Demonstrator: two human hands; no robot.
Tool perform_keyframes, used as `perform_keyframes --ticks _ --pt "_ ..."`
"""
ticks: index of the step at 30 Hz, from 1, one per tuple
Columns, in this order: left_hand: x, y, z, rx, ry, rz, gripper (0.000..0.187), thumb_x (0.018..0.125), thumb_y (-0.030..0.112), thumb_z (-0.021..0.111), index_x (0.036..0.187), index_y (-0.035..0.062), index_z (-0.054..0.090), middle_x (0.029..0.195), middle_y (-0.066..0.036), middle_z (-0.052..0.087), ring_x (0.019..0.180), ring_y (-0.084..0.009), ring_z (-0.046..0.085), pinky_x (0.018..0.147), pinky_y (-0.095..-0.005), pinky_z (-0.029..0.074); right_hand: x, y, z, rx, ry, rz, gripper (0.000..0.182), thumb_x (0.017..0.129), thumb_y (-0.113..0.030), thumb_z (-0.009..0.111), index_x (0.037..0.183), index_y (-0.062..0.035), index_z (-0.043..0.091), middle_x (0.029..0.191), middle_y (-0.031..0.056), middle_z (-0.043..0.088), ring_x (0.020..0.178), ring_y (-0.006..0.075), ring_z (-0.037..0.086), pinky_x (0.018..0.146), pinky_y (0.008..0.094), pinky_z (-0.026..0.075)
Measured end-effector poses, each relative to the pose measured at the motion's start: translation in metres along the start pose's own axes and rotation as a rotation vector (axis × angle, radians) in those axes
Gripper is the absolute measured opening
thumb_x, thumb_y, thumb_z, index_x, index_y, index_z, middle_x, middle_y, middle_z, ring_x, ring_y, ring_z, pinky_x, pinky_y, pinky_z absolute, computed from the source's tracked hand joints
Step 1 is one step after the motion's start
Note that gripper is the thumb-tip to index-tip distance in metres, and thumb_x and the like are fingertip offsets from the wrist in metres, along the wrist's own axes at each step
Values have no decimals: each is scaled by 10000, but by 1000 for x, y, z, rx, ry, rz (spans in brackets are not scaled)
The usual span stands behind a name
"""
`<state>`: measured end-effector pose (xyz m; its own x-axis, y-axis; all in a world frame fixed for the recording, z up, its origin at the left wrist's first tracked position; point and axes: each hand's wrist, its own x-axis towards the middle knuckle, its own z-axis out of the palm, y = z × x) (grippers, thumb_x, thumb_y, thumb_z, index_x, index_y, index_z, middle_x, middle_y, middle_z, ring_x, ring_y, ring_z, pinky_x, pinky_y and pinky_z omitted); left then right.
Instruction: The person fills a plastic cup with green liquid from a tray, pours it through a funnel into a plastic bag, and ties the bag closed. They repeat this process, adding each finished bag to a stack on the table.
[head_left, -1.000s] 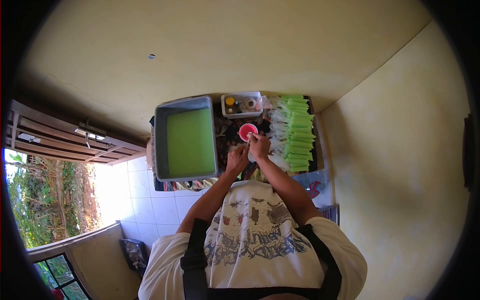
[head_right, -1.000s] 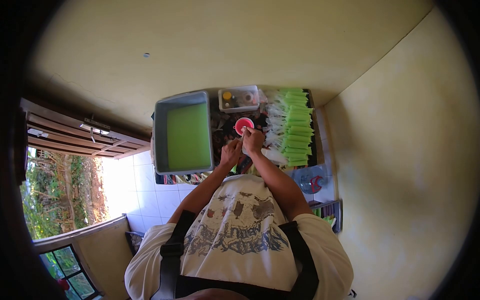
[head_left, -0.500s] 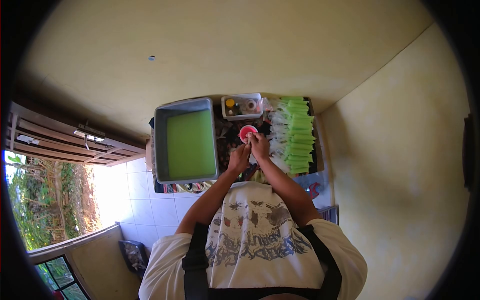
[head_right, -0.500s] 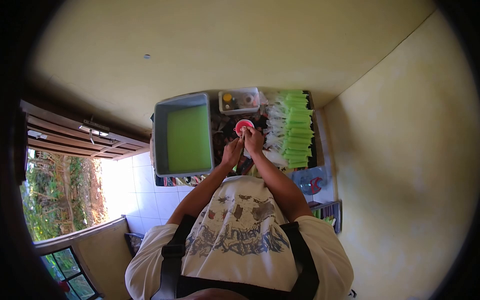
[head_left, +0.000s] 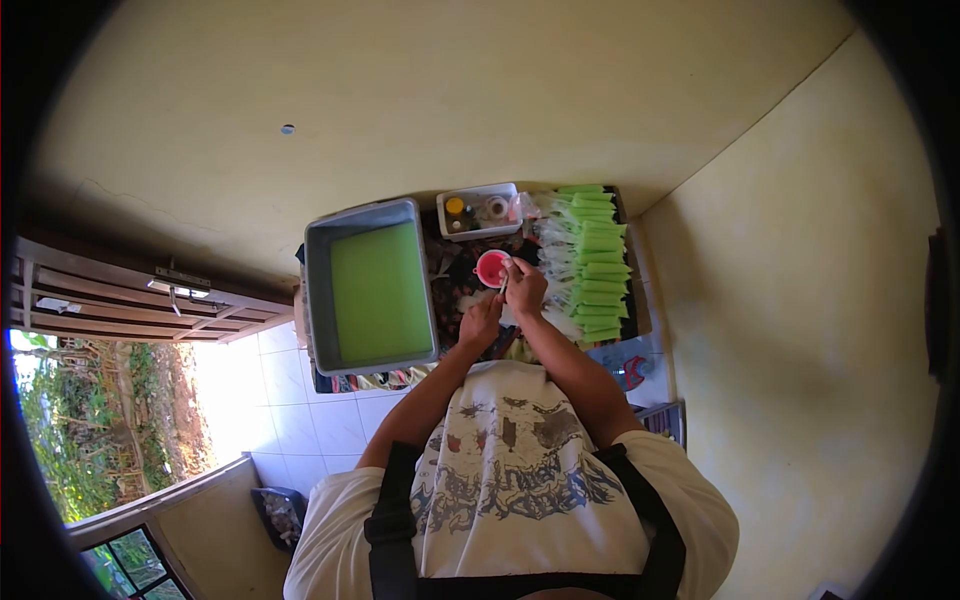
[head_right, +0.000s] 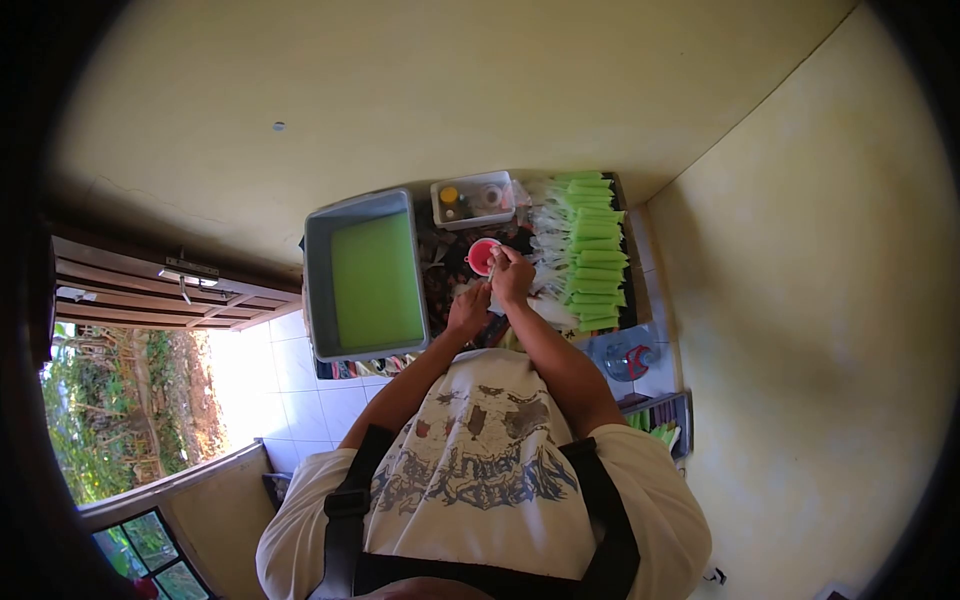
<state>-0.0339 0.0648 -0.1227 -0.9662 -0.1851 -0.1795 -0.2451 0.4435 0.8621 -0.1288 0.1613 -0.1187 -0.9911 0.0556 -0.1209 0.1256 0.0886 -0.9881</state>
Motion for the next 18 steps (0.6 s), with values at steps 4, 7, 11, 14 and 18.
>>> perform_keyframes --ticks 4,7,11,14,18 --pt "1 0 -2 39 2 3 402 1124 424 449 1061 94 670 842 -223 711 842 -472 705 712 -562 533 0 -4 2 9 -3 -17 186 1045 -166 700 1039 -4 790 737 36 716 629 109 658 578 290 536" --pt "-1 8 -7 -4 7 -6 411 1125 414 438 1047 86 674 806 -211 707 791 -440 718 698 -534 542 1 -5 4 -11 4 -28 189 1047 -169 697 1039 -6 791 741 36 720 635 109 666 580 293 539" --pt "-2 18 -17 -106 -30 -48 380 1113 365 461 996 69 668 749 -196 692 726 -396 726 675 -500 551 0 -5 5 -45 -34 -52 210 1053 -190 688 1039 -11 796 758 43 735 653 124 689 605 305 550" --pt "2 9 -19 -70 13 81 310 1087 307 516 963 61 658 738 -192 690 725 -390 731 667 -491 554 -9 -14 3 -129 -65 -179 213 1051 -200 687 1042 -20 802 787 65 756 678 150 717 648 314 563" --pt "0 7 -14 -32 89 190 231 1051 238 564 938 55 648 738 -189 692 733 -392 733 665 -494 553 -15 -24 -1 -195 -61 -221 196 1042 -190 693 1045 -31 807 824 89 771 711 178 742 690 320 570"
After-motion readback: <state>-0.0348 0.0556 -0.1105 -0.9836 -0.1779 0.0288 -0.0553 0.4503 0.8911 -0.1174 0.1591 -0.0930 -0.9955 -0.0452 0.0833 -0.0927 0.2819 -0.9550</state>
